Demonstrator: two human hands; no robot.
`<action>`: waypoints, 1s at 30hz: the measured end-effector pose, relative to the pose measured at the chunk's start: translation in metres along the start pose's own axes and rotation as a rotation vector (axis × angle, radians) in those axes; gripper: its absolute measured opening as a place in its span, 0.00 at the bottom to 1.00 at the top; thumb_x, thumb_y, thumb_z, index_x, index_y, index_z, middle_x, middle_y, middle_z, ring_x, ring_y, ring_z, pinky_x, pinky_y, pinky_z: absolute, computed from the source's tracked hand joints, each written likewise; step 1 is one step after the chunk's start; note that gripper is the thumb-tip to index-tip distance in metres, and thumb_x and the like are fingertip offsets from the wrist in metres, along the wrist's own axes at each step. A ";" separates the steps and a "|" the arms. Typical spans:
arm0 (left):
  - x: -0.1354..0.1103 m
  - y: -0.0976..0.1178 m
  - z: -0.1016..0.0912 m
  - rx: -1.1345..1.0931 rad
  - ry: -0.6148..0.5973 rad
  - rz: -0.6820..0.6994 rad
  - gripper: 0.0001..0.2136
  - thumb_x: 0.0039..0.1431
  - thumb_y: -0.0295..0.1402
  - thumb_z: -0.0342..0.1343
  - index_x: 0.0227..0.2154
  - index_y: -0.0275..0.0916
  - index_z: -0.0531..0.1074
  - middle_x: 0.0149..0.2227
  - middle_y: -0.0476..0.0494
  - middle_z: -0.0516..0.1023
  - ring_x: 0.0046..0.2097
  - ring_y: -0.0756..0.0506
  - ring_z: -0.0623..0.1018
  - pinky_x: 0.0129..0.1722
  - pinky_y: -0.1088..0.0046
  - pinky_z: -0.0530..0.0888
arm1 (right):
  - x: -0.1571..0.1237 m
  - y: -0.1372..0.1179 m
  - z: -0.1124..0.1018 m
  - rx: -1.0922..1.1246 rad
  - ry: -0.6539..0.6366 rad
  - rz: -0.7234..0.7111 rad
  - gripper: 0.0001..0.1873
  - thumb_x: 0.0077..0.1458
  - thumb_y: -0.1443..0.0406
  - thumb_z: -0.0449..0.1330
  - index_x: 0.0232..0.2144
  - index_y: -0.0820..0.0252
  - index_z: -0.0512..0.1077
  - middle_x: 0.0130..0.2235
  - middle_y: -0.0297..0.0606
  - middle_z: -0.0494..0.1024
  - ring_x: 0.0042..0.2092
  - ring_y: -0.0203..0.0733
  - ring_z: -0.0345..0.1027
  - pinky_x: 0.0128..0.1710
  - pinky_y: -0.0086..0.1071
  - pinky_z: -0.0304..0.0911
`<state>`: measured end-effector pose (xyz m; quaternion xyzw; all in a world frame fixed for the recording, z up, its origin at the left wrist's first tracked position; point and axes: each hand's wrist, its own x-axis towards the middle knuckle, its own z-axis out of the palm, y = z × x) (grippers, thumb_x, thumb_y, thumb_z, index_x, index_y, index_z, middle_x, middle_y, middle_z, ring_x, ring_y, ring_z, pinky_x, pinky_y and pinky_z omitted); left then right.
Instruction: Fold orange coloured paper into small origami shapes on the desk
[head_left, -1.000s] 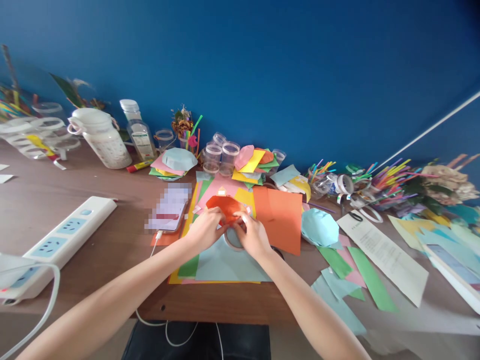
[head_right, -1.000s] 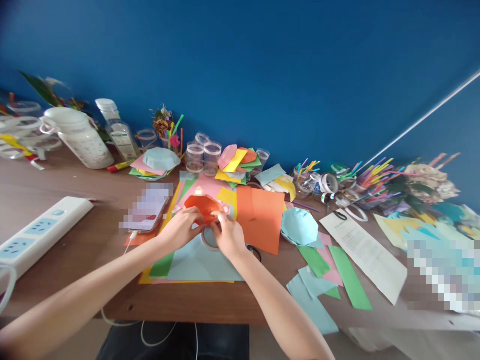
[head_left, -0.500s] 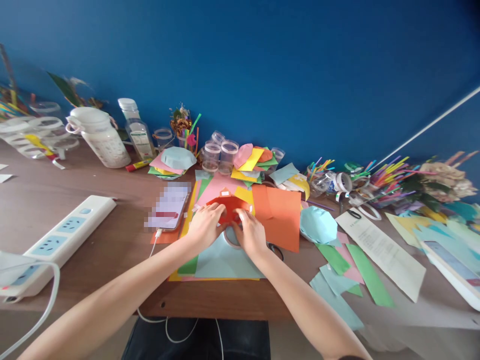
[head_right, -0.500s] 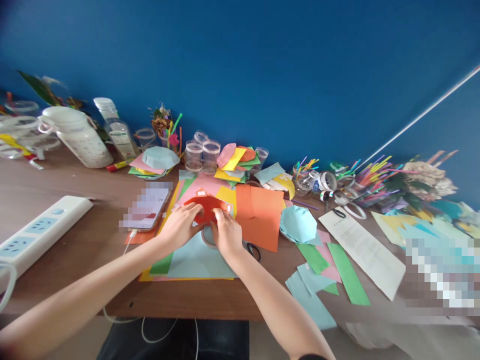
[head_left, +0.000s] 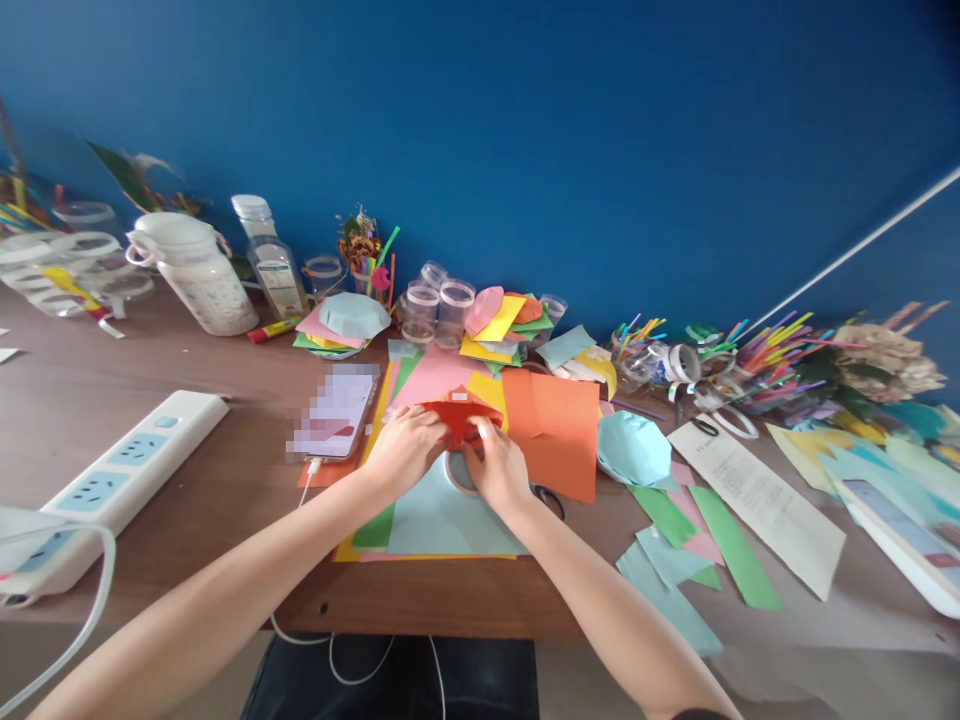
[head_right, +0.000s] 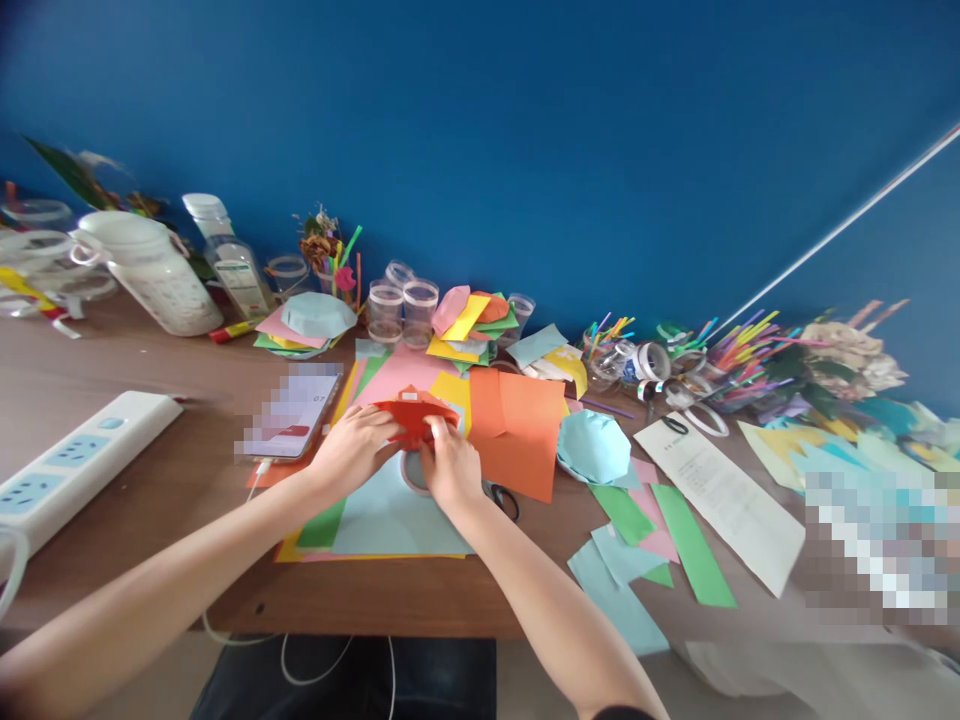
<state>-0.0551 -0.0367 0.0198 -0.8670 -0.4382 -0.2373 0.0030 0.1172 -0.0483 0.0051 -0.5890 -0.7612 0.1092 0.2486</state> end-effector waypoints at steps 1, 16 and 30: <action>0.000 0.000 -0.002 0.020 -0.004 -0.023 0.09 0.60 0.34 0.53 0.27 0.37 0.72 0.29 0.44 0.74 0.37 0.42 0.73 0.36 0.66 0.64 | 0.000 0.001 0.000 0.017 0.004 -0.001 0.17 0.56 0.66 0.54 0.48 0.53 0.63 0.42 0.39 0.77 0.37 0.44 0.73 0.33 0.32 0.63; -0.003 0.010 -0.007 0.222 -0.004 -0.035 0.07 0.62 0.29 0.49 0.30 0.37 0.71 0.34 0.43 0.72 0.36 0.44 0.73 0.32 0.69 0.65 | 0.003 0.006 0.001 0.198 -0.034 0.065 0.17 0.54 0.70 0.53 0.47 0.54 0.63 0.37 0.35 0.77 0.37 0.43 0.73 0.36 0.33 0.64; 0.001 0.000 -0.002 0.313 0.101 0.221 0.09 0.62 0.25 0.49 0.28 0.37 0.72 0.26 0.46 0.74 0.37 0.44 0.72 0.36 0.66 0.62 | 0.001 0.004 -0.008 0.675 0.053 -0.023 0.16 0.54 0.67 0.54 0.46 0.56 0.63 0.37 0.35 0.75 0.32 0.36 0.72 0.33 0.28 0.67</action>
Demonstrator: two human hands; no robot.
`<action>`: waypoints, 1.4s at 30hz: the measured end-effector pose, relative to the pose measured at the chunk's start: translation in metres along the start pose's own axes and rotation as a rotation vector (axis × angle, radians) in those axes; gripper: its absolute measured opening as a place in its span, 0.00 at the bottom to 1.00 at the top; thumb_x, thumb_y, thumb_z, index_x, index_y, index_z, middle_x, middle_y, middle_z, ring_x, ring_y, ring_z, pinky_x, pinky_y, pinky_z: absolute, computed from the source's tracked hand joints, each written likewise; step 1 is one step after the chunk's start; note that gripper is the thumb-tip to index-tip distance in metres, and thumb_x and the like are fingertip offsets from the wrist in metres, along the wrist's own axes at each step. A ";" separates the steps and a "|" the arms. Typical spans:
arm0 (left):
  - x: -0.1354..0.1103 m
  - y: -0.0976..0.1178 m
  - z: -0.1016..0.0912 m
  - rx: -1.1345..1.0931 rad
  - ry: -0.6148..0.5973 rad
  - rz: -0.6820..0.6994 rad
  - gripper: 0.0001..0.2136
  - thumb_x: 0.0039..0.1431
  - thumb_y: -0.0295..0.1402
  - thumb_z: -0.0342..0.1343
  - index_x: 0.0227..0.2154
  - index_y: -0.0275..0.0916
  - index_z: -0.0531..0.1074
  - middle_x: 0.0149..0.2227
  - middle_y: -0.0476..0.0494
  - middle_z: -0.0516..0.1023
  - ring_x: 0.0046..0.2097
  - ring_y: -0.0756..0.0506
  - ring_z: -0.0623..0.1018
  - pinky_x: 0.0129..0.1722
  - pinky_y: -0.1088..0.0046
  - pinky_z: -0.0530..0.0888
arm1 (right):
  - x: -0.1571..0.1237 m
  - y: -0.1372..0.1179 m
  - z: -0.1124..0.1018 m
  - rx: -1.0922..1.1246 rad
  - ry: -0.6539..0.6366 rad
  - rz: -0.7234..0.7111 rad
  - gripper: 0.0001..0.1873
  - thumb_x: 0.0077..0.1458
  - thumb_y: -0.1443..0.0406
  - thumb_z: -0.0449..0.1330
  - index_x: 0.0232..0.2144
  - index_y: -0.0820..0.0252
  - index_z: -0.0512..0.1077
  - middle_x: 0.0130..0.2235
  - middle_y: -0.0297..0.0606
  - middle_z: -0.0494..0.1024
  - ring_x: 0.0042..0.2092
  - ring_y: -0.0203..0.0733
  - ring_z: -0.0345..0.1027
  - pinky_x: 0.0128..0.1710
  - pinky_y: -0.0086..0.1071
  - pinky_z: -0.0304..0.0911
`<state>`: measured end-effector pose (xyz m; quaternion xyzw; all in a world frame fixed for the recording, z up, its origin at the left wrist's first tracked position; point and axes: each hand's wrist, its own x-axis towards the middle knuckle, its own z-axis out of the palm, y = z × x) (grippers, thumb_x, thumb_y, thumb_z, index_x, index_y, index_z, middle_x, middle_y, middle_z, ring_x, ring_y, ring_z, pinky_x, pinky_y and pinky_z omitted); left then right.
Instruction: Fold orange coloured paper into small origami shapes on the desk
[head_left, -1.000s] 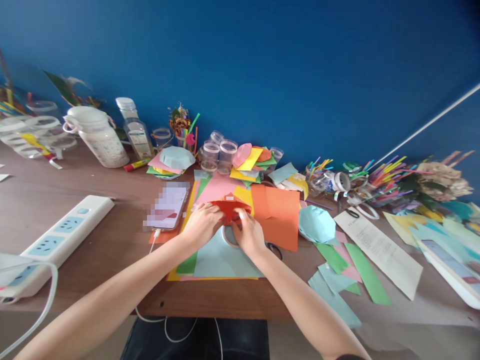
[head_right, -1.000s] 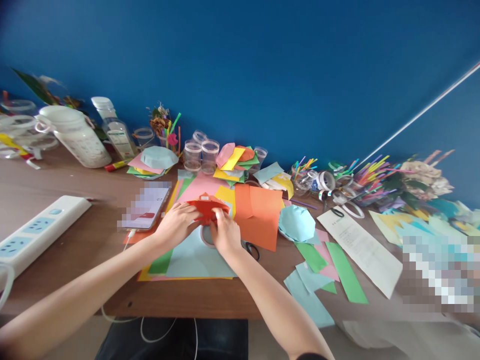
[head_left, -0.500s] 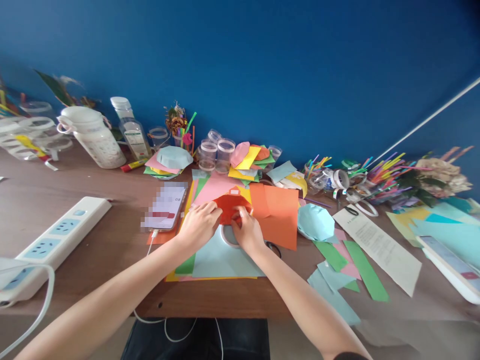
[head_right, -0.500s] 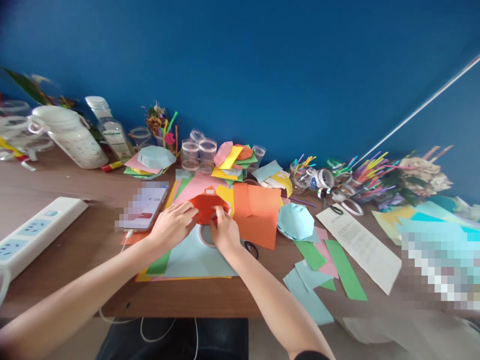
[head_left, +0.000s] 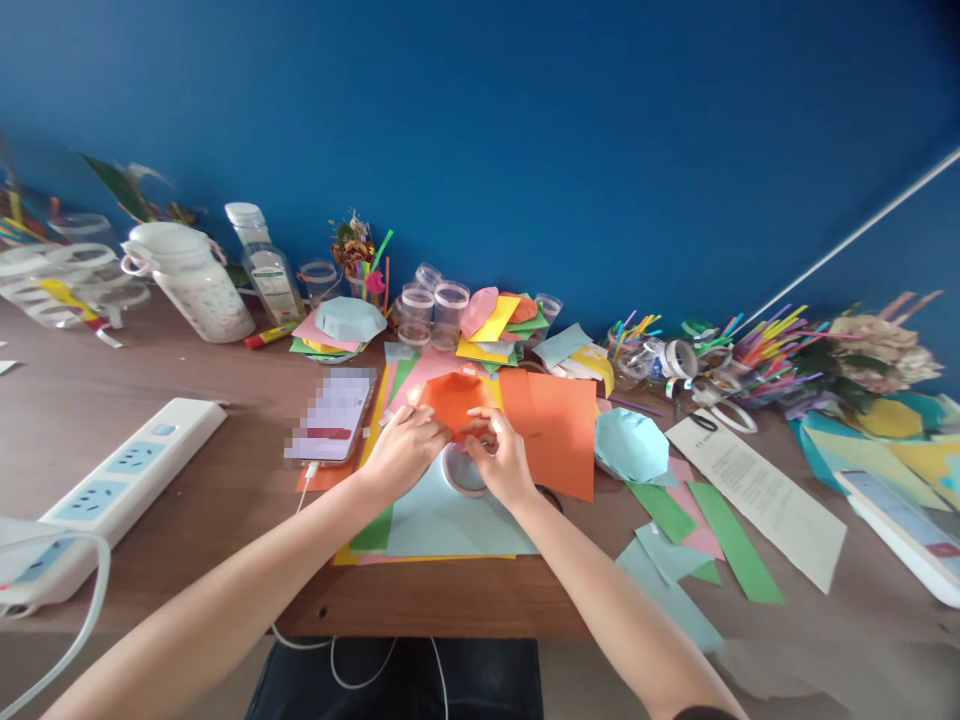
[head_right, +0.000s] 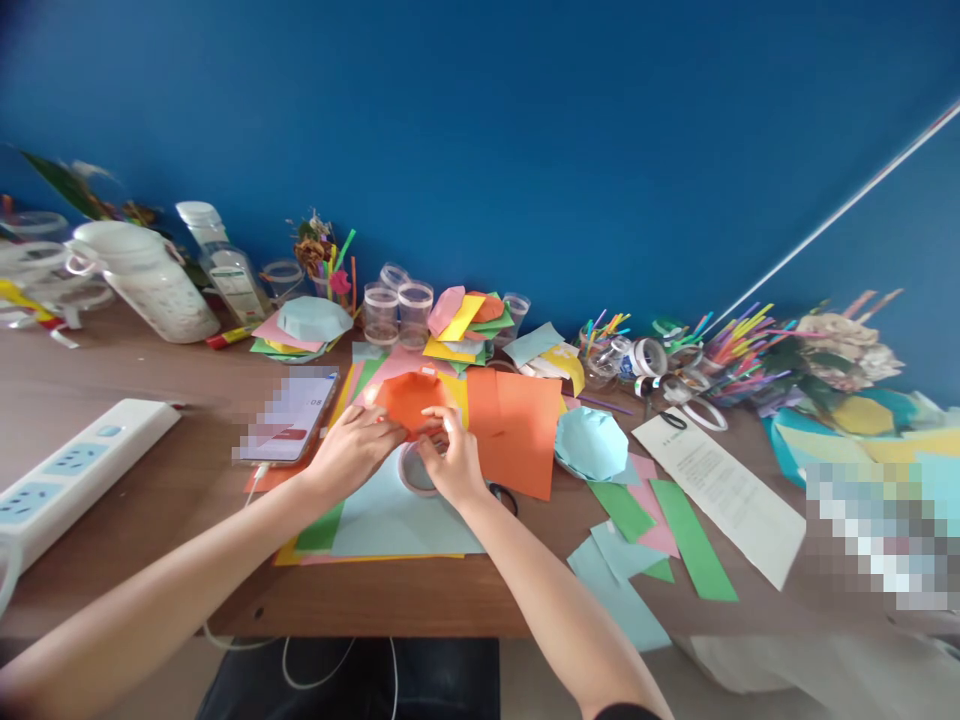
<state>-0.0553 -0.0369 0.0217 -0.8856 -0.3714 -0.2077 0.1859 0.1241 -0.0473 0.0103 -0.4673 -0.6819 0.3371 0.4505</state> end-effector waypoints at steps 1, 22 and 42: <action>0.000 -0.002 0.001 0.003 0.002 -0.004 0.10 0.62 0.23 0.49 0.27 0.37 0.72 0.26 0.46 0.74 0.38 0.43 0.72 0.36 0.66 0.62 | -0.001 -0.002 -0.001 -0.049 0.022 -0.039 0.15 0.54 0.66 0.54 0.46 0.56 0.63 0.38 0.36 0.75 0.32 0.36 0.72 0.32 0.28 0.67; 0.002 -0.005 0.010 -0.035 -0.008 -0.106 0.10 0.60 0.21 0.46 0.33 0.38 0.73 0.31 0.45 0.78 0.39 0.43 0.73 0.43 0.62 0.62 | 0.002 -0.016 -0.020 -0.915 -0.488 -0.208 0.16 0.55 0.66 0.54 0.47 0.53 0.68 0.37 0.37 0.78 0.37 0.42 0.71 0.35 0.30 0.59; -0.001 -0.006 0.001 -0.238 0.107 0.159 0.13 0.64 0.22 0.42 0.38 0.37 0.72 0.29 0.46 0.76 0.38 0.47 0.73 0.41 0.68 0.64 | 0.024 0.028 -0.036 0.091 0.037 0.223 0.17 0.51 0.55 0.58 0.41 0.57 0.64 0.32 0.34 0.77 0.36 0.41 0.74 0.37 0.35 0.68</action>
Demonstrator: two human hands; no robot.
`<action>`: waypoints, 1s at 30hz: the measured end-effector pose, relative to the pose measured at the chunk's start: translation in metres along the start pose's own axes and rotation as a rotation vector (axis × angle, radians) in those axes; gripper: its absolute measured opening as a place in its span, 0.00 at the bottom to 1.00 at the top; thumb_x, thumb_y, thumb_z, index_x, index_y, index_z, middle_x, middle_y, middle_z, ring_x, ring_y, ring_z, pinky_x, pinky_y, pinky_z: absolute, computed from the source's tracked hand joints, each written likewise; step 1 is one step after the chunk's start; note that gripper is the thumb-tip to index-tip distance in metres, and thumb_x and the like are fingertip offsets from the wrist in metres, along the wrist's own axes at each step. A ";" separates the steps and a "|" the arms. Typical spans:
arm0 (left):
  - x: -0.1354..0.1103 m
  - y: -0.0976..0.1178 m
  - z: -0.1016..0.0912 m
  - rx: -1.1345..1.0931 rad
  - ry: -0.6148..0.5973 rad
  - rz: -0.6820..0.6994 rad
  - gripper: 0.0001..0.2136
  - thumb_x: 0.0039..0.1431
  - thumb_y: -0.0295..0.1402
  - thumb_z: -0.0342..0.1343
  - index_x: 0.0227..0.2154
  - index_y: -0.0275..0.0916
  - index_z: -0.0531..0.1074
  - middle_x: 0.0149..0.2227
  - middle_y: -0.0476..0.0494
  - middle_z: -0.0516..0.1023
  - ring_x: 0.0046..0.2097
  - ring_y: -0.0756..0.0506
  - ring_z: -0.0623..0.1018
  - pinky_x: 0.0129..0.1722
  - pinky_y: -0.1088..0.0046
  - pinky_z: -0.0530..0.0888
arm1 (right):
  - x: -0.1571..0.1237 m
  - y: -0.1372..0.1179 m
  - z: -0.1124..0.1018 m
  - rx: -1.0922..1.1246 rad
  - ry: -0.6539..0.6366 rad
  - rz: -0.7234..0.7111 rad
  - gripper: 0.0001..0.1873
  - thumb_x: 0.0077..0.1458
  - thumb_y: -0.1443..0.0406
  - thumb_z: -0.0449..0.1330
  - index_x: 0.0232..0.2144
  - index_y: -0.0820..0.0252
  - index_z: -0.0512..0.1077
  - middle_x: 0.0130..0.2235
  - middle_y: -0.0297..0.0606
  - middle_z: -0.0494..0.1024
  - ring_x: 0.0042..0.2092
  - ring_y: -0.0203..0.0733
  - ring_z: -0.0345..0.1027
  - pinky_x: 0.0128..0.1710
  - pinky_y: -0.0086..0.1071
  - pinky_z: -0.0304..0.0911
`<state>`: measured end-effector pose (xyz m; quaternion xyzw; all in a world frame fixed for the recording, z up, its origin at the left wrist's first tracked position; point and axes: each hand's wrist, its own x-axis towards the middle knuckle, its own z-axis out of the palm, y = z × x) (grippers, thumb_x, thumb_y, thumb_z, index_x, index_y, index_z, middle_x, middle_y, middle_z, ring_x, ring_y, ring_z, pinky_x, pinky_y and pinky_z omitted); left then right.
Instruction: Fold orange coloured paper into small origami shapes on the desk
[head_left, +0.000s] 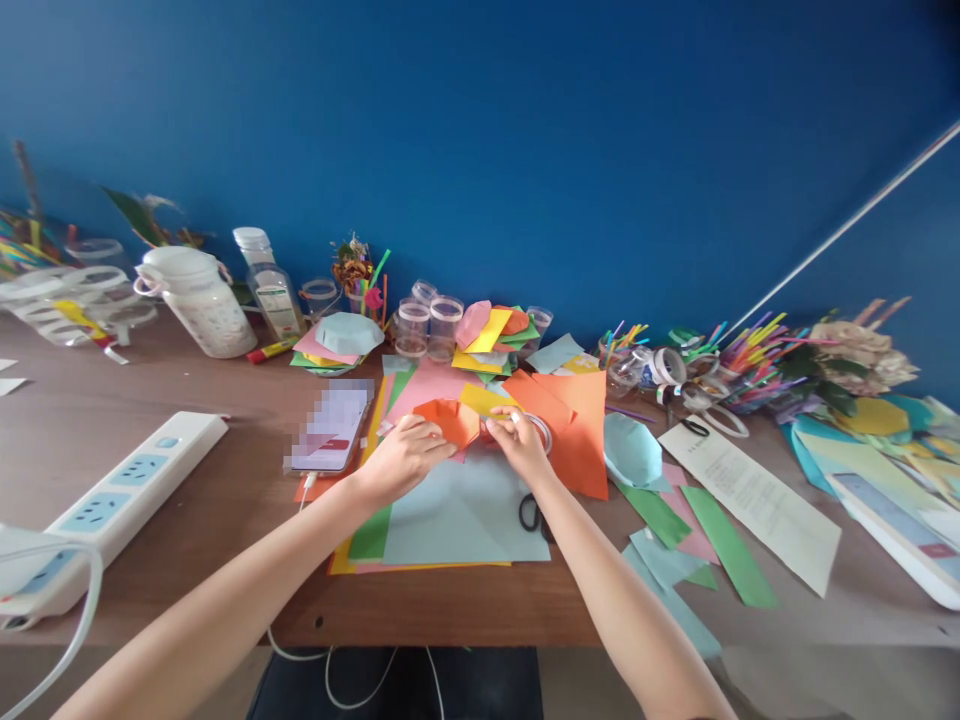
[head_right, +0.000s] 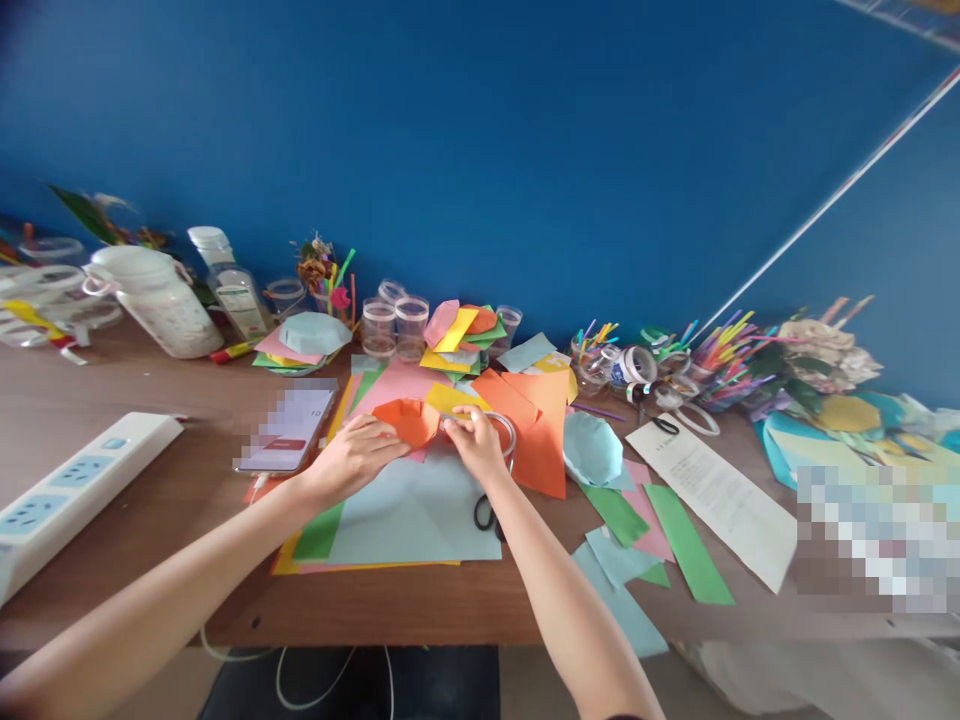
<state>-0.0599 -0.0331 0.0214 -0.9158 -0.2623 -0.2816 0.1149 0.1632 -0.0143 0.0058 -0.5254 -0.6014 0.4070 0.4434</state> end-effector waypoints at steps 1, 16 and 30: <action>0.000 0.000 0.000 -0.006 0.002 0.017 0.13 0.65 0.22 0.42 0.39 0.36 0.72 0.30 0.46 0.76 0.38 0.47 0.73 0.42 0.69 0.65 | 0.001 0.002 0.000 0.071 -0.025 0.028 0.19 0.49 0.55 0.60 0.41 0.57 0.64 0.30 0.33 0.77 0.35 0.41 0.74 0.36 0.35 0.69; -0.006 -0.017 0.005 0.020 -0.035 -0.021 0.19 0.55 0.15 0.42 0.39 0.39 0.74 0.39 0.42 0.78 0.45 0.46 0.75 0.51 0.61 0.66 | -0.003 -0.004 0.003 0.407 -0.076 0.148 0.24 0.40 0.60 0.67 0.39 0.57 0.64 0.27 0.29 0.75 0.30 0.39 0.73 0.29 0.30 0.66; 0.007 0.015 0.003 -0.001 0.031 -0.244 0.11 0.61 0.29 0.49 0.45 0.39 0.71 0.42 0.40 0.76 0.43 0.42 0.72 0.44 0.62 0.64 | -0.015 -0.015 0.029 0.418 -0.012 0.081 0.29 0.39 0.58 0.68 0.41 0.56 0.58 0.25 0.26 0.74 0.30 0.41 0.76 0.32 0.33 0.70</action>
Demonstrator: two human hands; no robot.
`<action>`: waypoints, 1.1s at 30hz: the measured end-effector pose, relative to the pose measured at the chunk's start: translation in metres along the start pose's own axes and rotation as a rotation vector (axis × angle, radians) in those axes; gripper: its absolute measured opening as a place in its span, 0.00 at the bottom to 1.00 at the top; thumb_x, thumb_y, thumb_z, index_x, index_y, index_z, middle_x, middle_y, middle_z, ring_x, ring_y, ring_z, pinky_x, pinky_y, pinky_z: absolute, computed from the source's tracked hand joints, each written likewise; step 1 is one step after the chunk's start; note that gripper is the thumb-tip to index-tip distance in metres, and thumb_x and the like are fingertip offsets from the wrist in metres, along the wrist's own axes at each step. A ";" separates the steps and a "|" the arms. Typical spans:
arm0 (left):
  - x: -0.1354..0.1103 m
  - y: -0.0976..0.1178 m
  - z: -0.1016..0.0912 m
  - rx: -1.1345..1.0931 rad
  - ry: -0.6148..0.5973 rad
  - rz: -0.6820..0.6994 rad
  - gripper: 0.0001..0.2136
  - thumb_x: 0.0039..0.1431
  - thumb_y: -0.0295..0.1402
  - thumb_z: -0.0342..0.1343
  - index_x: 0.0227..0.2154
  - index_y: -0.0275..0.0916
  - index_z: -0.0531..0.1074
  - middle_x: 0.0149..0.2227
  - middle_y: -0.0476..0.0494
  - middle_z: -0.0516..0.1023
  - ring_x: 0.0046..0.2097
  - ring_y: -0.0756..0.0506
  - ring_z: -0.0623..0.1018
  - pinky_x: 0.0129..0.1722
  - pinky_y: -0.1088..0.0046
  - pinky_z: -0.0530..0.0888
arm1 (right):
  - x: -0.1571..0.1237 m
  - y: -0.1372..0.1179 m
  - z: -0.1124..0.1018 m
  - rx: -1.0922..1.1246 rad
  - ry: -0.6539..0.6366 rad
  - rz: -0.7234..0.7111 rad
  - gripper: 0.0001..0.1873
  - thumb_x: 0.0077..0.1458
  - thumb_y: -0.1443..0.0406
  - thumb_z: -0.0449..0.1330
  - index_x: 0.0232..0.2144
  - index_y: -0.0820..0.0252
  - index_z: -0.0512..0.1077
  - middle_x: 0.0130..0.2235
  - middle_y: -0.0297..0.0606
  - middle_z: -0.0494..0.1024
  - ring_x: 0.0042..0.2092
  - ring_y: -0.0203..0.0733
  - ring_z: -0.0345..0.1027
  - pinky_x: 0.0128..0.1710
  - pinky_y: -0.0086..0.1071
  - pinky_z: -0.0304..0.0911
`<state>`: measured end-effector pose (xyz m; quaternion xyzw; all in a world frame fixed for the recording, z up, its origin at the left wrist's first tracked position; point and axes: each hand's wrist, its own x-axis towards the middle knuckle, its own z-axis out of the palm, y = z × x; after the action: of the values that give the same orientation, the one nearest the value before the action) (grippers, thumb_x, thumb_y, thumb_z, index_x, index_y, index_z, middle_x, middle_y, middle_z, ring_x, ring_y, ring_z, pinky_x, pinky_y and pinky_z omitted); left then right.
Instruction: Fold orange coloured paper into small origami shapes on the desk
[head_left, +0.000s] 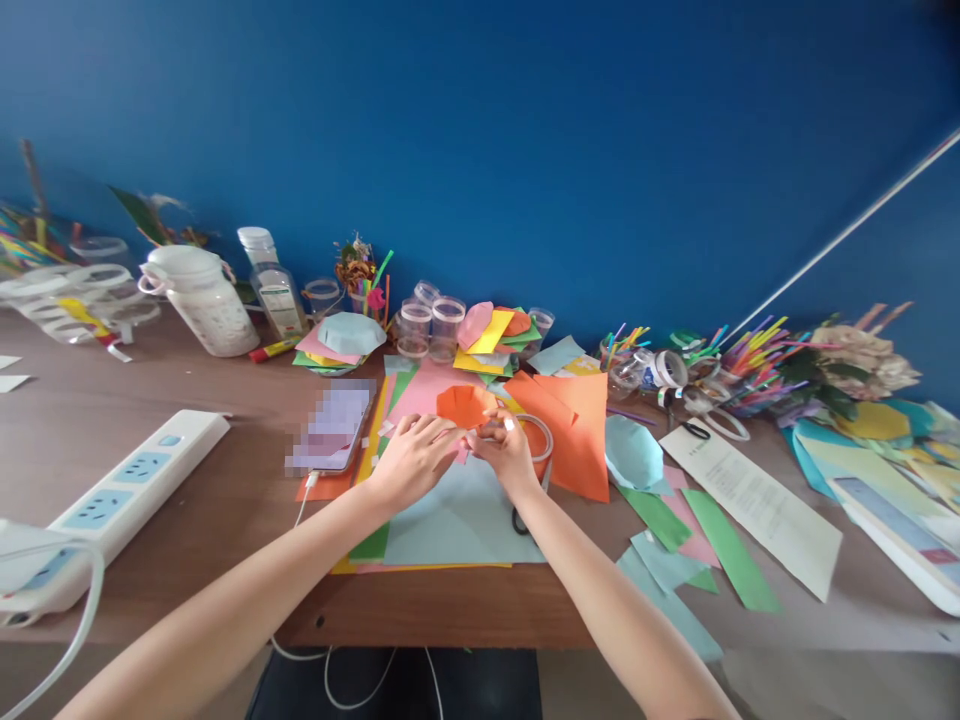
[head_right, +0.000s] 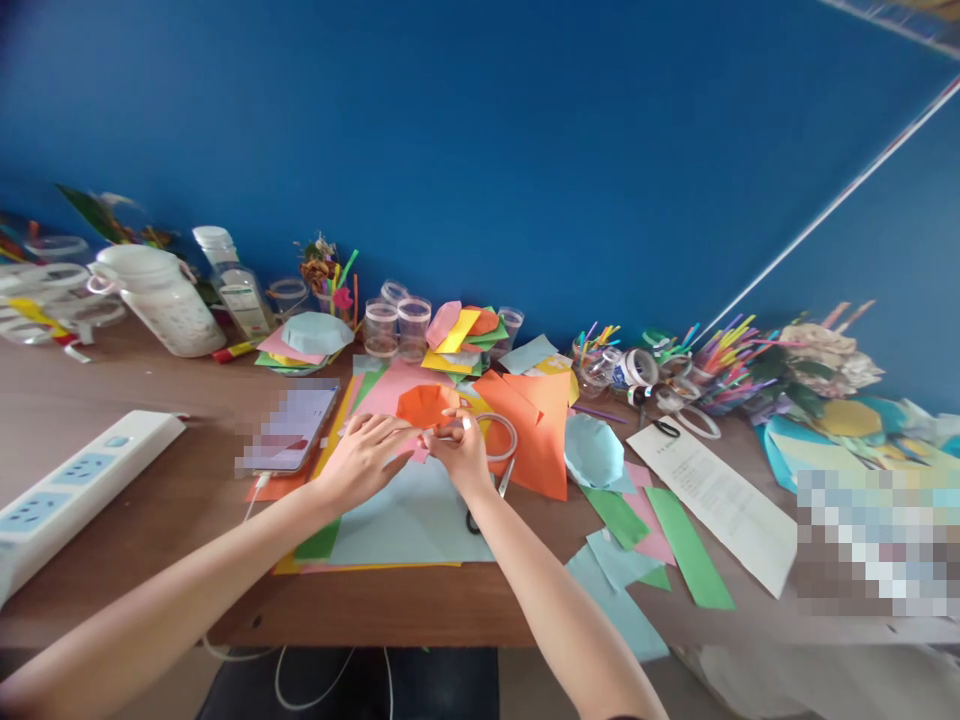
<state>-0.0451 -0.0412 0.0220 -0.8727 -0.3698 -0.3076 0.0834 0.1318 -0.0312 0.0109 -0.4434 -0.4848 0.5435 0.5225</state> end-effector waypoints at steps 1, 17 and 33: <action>-0.001 -0.001 0.002 0.012 0.011 0.001 0.10 0.62 0.30 0.48 0.43 0.39 0.71 0.41 0.40 0.76 0.42 0.43 0.73 0.43 0.63 0.64 | -0.001 0.001 0.001 0.000 -0.011 -0.002 0.29 0.39 0.58 0.68 0.41 0.56 0.59 0.25 0.27 0.74 0.31 0.42 0.76 0.33 0.34 0.70; -0.001 -0.008 -0.004 0.075 -0.011 0.066 0.14 0.67 0.30 0.44 0.28 0.39 0.73 0.24 0.48 0.75 0.33 0.47 0.72 0.38 0.67 0.59 | -0.015 0.004 0.008 -0.240 -0.151 -0.104 0.18 0.51 0.65 0.59 0.45 0.54 0.61 0.32 0.33 0.78 0.36 0.40 0.76 0.39 0.35 0.70; -0.007 -0.047 -0.009 0.462 -0.169 -0.602 0.24 0.62 0.40 0.44 0.57 0.31 0.60 0.57 0.26 0.64 0.50 0.30 0.72 0.52 0.49 0.57 | -0.016 0.009 0.006 -0.446 -0.184 -0.270 0.13 0.56 0.65 0.54 0.45 0.56 0.61 0.36 0.37 0.79 0.37 0.39 0.76 0.40 0.35 0.71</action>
<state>-0.0862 -0.0149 0.0216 -0.7057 -0.6744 -0.1541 0.1529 0.1257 -0.0472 0.0020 -0.4276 -0.6925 0.3869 0.4335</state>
